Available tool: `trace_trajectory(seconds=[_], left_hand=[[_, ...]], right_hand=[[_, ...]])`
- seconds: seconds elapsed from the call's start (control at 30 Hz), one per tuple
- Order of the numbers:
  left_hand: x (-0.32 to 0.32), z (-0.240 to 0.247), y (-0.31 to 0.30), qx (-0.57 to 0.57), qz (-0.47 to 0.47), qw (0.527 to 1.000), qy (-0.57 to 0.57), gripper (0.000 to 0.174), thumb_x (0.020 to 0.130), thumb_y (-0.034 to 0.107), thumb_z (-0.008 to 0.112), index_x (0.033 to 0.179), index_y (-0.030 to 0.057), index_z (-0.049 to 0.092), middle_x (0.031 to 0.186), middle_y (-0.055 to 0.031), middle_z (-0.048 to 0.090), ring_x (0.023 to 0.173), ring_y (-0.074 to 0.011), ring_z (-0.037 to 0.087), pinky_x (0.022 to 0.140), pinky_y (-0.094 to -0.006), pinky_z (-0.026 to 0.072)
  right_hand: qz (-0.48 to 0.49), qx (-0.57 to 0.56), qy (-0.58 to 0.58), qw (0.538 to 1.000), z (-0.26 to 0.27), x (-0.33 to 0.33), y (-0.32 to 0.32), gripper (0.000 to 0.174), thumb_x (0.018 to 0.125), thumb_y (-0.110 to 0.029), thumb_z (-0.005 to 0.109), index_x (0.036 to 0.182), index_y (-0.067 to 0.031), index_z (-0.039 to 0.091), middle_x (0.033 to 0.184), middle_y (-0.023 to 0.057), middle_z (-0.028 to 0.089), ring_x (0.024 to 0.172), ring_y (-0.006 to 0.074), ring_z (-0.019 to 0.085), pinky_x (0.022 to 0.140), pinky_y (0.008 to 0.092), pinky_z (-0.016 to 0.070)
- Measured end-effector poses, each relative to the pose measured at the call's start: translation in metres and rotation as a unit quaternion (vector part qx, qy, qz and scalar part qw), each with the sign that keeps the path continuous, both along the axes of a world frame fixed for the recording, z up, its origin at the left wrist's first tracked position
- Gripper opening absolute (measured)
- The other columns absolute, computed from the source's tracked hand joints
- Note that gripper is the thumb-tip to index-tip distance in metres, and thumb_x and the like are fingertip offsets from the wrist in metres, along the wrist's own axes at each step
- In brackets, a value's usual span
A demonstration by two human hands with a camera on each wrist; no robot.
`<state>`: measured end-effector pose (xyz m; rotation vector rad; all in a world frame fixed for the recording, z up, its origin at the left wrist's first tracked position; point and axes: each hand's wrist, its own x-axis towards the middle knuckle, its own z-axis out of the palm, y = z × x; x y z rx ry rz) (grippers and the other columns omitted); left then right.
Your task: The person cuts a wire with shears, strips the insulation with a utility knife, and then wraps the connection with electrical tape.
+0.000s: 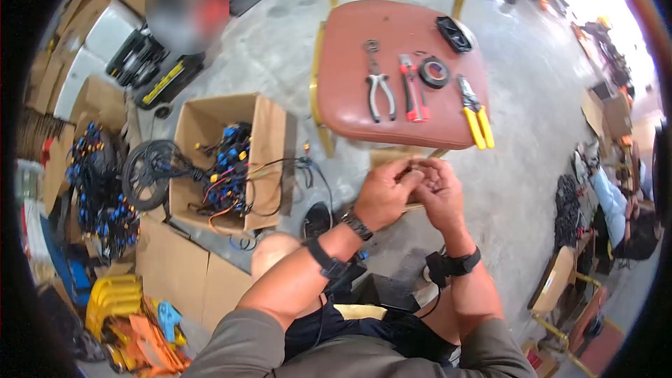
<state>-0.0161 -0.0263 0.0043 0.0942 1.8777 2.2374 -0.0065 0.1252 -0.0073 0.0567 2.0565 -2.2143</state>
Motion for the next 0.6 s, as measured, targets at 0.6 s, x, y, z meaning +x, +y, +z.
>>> trace_trajectory(seconds=[0.6], left_hand=[[-0.006,-0.003,0.008,-0.045,-0.053,0.996,-0.050,0.028,0.093,0.017,0.071,0.112,-0.0023,0.065,0.094,-0.0012,0.066,0.085,-0.0080,0.061,0.075,-0.0246,0.0524]], right_hand=[[0.053,0.028,-0.030,0.998,0.018,0.006,0.030,0.025,0.089,-0.002,0.068,0.113,0.0016,0.060,0.092,0.0034,0.067,0.083,0.0072,0.061,0.071,0.0260,0.0523]])
